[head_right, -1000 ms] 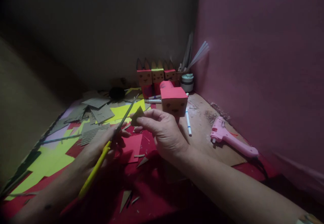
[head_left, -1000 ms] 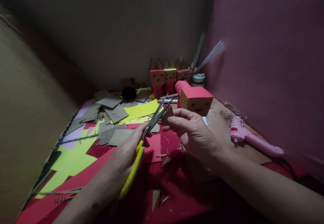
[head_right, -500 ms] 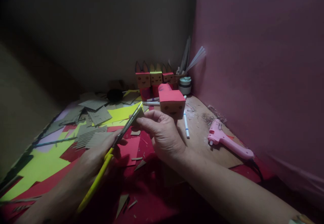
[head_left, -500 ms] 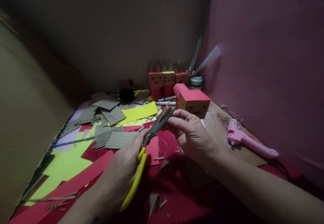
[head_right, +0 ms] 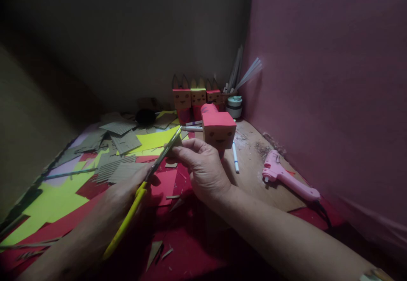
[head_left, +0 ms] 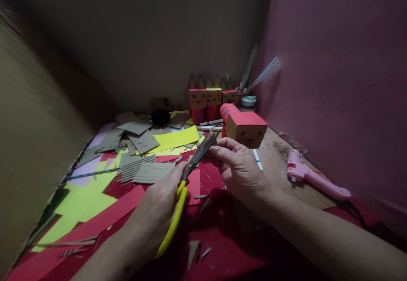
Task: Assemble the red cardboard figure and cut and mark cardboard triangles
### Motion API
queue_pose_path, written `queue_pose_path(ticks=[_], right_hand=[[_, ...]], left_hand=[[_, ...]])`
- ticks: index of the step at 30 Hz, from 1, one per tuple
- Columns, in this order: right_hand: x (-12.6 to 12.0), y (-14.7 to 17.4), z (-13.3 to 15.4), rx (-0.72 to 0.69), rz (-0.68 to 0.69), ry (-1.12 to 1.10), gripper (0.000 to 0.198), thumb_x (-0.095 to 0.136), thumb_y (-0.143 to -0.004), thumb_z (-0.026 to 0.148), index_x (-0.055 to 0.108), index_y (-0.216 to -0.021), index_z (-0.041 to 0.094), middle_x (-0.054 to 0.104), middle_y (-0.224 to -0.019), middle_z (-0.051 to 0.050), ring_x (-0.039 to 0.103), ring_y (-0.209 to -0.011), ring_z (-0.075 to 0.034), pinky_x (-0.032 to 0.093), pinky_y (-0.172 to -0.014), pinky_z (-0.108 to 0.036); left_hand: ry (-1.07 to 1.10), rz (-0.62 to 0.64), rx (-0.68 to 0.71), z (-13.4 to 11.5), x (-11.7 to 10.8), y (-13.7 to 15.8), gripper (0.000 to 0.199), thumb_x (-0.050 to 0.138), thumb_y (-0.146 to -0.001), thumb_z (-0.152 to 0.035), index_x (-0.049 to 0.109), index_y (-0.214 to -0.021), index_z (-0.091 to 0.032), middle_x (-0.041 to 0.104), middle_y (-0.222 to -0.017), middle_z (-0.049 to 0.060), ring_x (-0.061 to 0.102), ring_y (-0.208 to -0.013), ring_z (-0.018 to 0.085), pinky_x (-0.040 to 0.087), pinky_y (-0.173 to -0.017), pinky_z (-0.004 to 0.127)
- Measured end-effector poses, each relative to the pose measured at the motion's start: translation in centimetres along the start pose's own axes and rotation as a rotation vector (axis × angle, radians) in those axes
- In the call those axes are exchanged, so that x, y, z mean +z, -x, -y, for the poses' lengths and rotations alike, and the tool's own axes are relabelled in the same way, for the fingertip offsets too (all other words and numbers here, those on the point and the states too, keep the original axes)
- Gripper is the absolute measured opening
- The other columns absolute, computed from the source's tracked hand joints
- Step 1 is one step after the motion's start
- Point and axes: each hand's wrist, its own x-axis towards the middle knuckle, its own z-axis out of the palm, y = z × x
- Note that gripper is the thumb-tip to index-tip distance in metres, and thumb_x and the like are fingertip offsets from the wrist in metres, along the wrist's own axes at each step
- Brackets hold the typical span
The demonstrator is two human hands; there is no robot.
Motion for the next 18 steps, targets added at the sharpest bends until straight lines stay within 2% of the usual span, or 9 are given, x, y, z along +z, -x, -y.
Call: queue_pose_path(ticks=[4, 8, 11, 15, 18], right_hand=[[0.3, 0.0, 0.1, 0.037, -0.038, -0.004, 0.022, 0.088, -0.059, 0.02, 0.067, -0.066, 0.02, 0.072, -0.066, 0.001, 0.067, -0.065, -0.016, 0.056, -0.074, -0.035], [0.4, 0.0, 0.1, 0.049, -0.052, 0.012, 0.021, 0.085, -0.059, 0.019, 0.065, -0.064, 0.021, 0.07, -0.067, 0.002, 0.068, -0.068, -0.017, 0.057, -0.08, -0.039], [0.4, -0.1, 0.0, 0.047, -0.048, 0.012, 0.02, 0.084, -0.06, 0.019, 0.065, -0.065, 0.021, 0.071, -0.068, 0.001, 0.069, -0.071, -0.018, 0.057, -0.083, -0.041], [0.5, -0.1, -0.1, 0.053, -0.046, -0.021, 0.024, 0.088, -0.055, 0.02, 0.065, -0.064, 0.02, 0.071, -0.065, 0.002, 0.069, -0.067, -0.018, 0.059, -0.082, -0.042], [0.5, -0.2, -0.2, 0.061, -0.046, -0.021, 0.025, 0.089, -0.054, 0.02, 0.065, -0.064, 0.02, 0.071, -0.064, 0.002, 0.07, -0.068, -0.019, 0.059, -0.081, -0.041]], left_hand=[[0.022, 0.054, -0.052, -1.0, -0.5, -0.4, 0.053, 0.049, -0.089, -0.028, 0.056, -0.141, -0.019, 0.069, -0.132, 0.016, 0.067, -0.116, 0.035, 0.055, -0.097, 0.049], [-0.017, 0.031, -0.05, -1.5, -0.6, -0.7, 0.046, 0.049, -0.089, -0.027, 0.061, -0.134, -0.022, 0.077, -0.1, 0.01, 0.072, -0.086, 0.029, 0.058, -0.085, 0.043], [-0.05, 0.047, -0.057, -1.6, -0.7, -0.7, 0.044, 0.047, -0.091, -0.03, 0.061, -0.132, -0.023, 0.074, -0.085, 0.007, 0.068, -0.071, 0.025, 0.057, -0.073, 0.038], [-0.057, 0.086, -0.067, -1.6, -0.7, -0.5, 0.043, 0.045, -0.091, -0.031, 0.06, -0.131, -0.025, 0.07, -0.079, 0.004, 0.065, -0.066, 0.023, 0.051, -0.061, 0.032], [-0.058, 0.067, -0.029, -1.3, -0.6, -0.4, 0.039, 0.044, -0.092, -0.029, 0.06, -0.127, -0.024, 0.068, -0.075, 0.002, 0.063, -0.062, 0.021, 0.048, -0.059, 0.03]])
